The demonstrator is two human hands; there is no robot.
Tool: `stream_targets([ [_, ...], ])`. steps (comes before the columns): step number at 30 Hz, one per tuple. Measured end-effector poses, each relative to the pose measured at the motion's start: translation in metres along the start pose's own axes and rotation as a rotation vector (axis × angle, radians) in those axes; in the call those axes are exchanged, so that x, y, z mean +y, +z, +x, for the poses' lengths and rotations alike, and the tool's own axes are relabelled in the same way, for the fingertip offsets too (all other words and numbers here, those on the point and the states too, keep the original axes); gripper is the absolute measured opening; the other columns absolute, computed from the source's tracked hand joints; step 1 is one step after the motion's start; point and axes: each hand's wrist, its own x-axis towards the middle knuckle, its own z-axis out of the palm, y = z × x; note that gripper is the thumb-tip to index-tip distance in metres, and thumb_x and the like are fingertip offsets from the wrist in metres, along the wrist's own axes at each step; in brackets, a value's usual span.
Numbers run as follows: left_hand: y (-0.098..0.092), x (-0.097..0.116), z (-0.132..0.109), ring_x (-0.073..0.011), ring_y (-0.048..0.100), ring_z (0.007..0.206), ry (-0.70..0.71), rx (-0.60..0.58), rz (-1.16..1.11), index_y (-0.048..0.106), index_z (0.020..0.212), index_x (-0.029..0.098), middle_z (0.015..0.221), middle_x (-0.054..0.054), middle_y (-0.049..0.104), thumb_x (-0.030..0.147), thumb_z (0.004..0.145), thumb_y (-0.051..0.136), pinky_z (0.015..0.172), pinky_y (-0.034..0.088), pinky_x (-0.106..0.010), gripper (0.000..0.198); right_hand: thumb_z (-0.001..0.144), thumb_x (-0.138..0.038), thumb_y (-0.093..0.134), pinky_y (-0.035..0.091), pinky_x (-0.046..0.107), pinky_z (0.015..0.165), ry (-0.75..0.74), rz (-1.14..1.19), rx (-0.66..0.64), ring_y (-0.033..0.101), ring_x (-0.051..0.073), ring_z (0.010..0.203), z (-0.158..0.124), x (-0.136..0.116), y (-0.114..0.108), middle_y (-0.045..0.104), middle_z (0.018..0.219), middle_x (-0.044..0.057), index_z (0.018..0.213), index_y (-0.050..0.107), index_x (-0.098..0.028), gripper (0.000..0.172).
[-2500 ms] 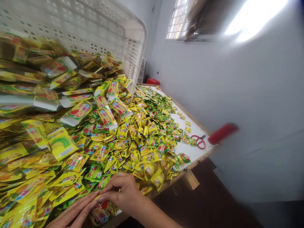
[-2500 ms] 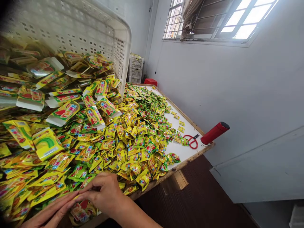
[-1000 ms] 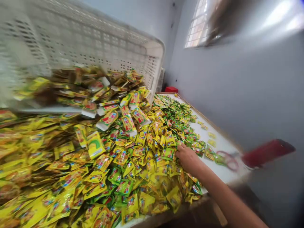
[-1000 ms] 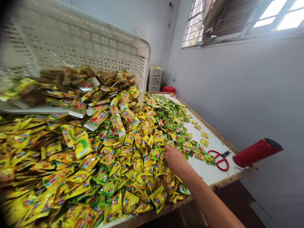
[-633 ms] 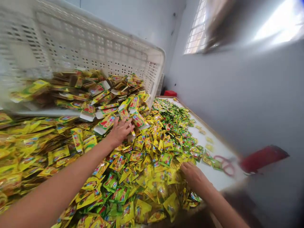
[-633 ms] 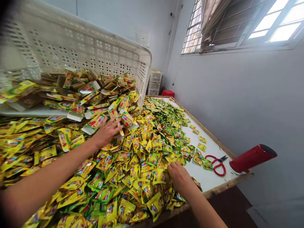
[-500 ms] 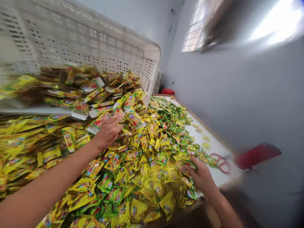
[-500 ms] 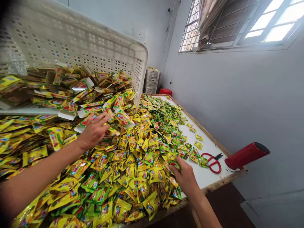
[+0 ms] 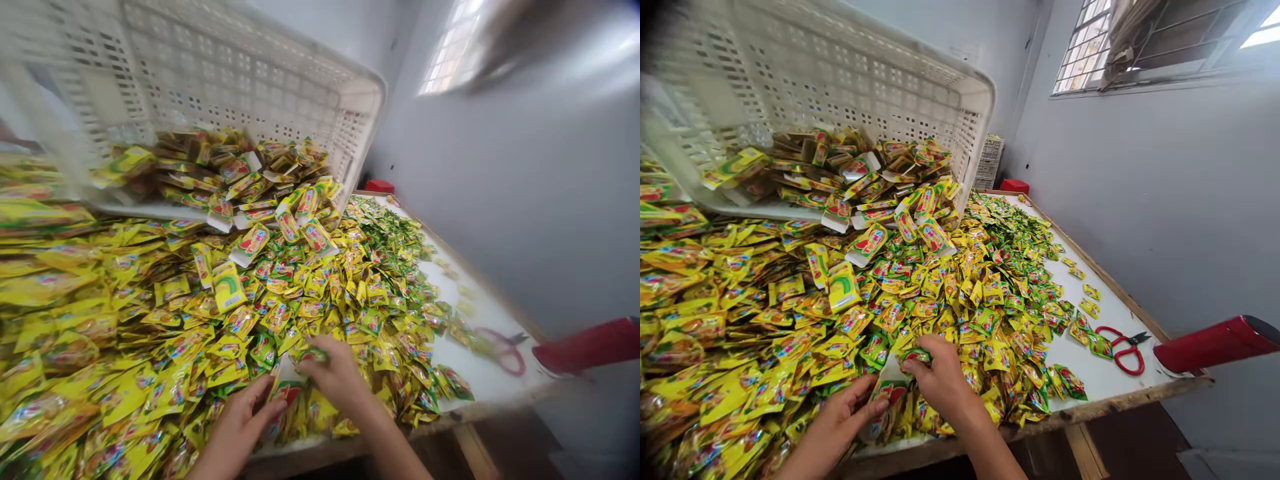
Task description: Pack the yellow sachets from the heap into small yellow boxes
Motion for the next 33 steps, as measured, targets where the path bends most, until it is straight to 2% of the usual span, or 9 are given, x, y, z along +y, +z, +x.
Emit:
stream_targets([
  [4,0.004,-0.014,-0.012,-0.0242,0.062,0.086,-0.022,0.038,-0.028,0.067,0.092,0.018,0.087,-0.004,0.069,0.047,0.084,0.061,0.077,0.047,-0.028,0.030,0.073,-0.012,0.072,0.041,0.022,0.070,-0.084,-0.177,-0.302,0.060,0.015,0.077,-0.001,-0.010,-0.005,0.065,0.077,-0.002,0.078,0.072,-0.020,0.010],
  [7,0.010,-0.017,-0.017,-0.0233,0.060,0.083,0.016,0.073,-0.067,0.066,0.087,0.019,0.083,-0.003,0.067,0.043,0.084,0.062,0.075,0.046,-0.027,0.025,0.074,-0.011,0.070,0.042,0.022,0.073,-0.104,-0.264,-0.428,0.061,0.016,0.081,0.000,-0.020,-0.003,0.066,0.081,-0.001,0.083,0.073,-0.021,0.013],
  [11,0.010,-0.015,-0.021,-0.0232,0.061,0.085,0.041,0.103,-0.230,0.067,0.089,0.021,0.084,-0.002,0.068,0.038,0.081,0.066,0.076,0.046,-0.026,0.018,0.075,-0.011,0.070,0.042,0.023,0.075,-0.089,-0.319,-0.306,0.060,0.017,0.087,-0.002,-0.023,0.012,0.066,0.092,0.000,0.099,0.067,-0.022,0.027],
  [13,0.009,-0.017,-0.022,-0.0238,0.063,0.087,0.035,0.101,-0.305,0.068,0.089,0.022,0.086,-0.003,0.070,0.038,0.082,0.066,0.078,0.047,-0.027,0.018,0.076,-0.010,0.068,0.041,0.023,0.073,-0.119,-0.361,-0.258,0.058,0.016,0.087,-0.002,-0.021,0.021,0.064,0.095,0.001,0.095,0.065,-0.021,0.022],
  [15,0.009,-0.021,-0.023,-0.0255,0.064,0.092,0.025,0.123,-0.351,0.068,0.092,0.022,0.091,-0.004,0.071,0.040,0.081,0.067,0.082,0.049,-0.029,0.021,0.078,-0.011,0.067,0.039,0.023,0.071,-0.198,-0.430,-0.293,0.056,0.016,0.085,-0.001,-0.021,0.028,0.061,0.088,0.000,0.081,0.064,-0.020,0.010],
  [18,0.012,-0.029,-0.022,-0.0290,0.062,0.103,-0.013,0.203,-0.338,0.069,0.101,0.022,0.100,-0.005,0.072,0.041,0.077,0.072,0.089,0.048,-0.033,0.031,0.081,-0.016,0.068,0.038,0.023,0.070,-0.301,-0.519,-0.405,0.054,0.016,0.083,0.004,-0.026,0.028,0.057,0.081,0.000,0.072,0.062,-0.019,0.011],
  [24,0.014,-0.033,-0.022,-0.0282,0.064,0.106,-0.019,0.169,-0.433,0.070,0.107,0.024,0.110,-0.005,0.073,0.040,0.080,0.069,0.093,0.049,-0.033,0.031,0.084,-0.012,0.059,0.042,0.024,0.072,-0.316,-0.644,-0.478,0.054,0.017,0.087,0.005,-0.046,0.011,0.058,0.093,0.004,0.089,0.061,-0.017,0.008],
  [29,0.017,-0.034,-0.024,-0.0275,0.063,0.106,-0.013,0.229,-0.455,0.072,0.105,0.025,0.106,-0.004,0.074,0.040,0.076,0.074,0.093,0.049,-0.032,0.032,0.080,-0.017,0.063,0.042,0.026,0.064,-0.389,-0.841,-0.557,0.056,0.020,0.082,0.004,-0.068,0.016,0.060,0.085,0.007,0.079,0.065,-0.016,0.002],
  [33,0.019,-0.034,-0.022,-0.0282,0.063,0.106,-0.012,0.267,-0.460,0.072,0.103,0.024,0.103,-0.005,0.074,0.040,0.074,0.076,0.093,0.049,-0.034,0.034,0.078,-0.024,0.067,0.044,0.028,0.063,-0.454,-0.916,-0.609,0.056,0.022,0.080,0.012,-0.078,0.021,0.062,0.084,0.009,0.079,0.067,-0.014,0.011],
])
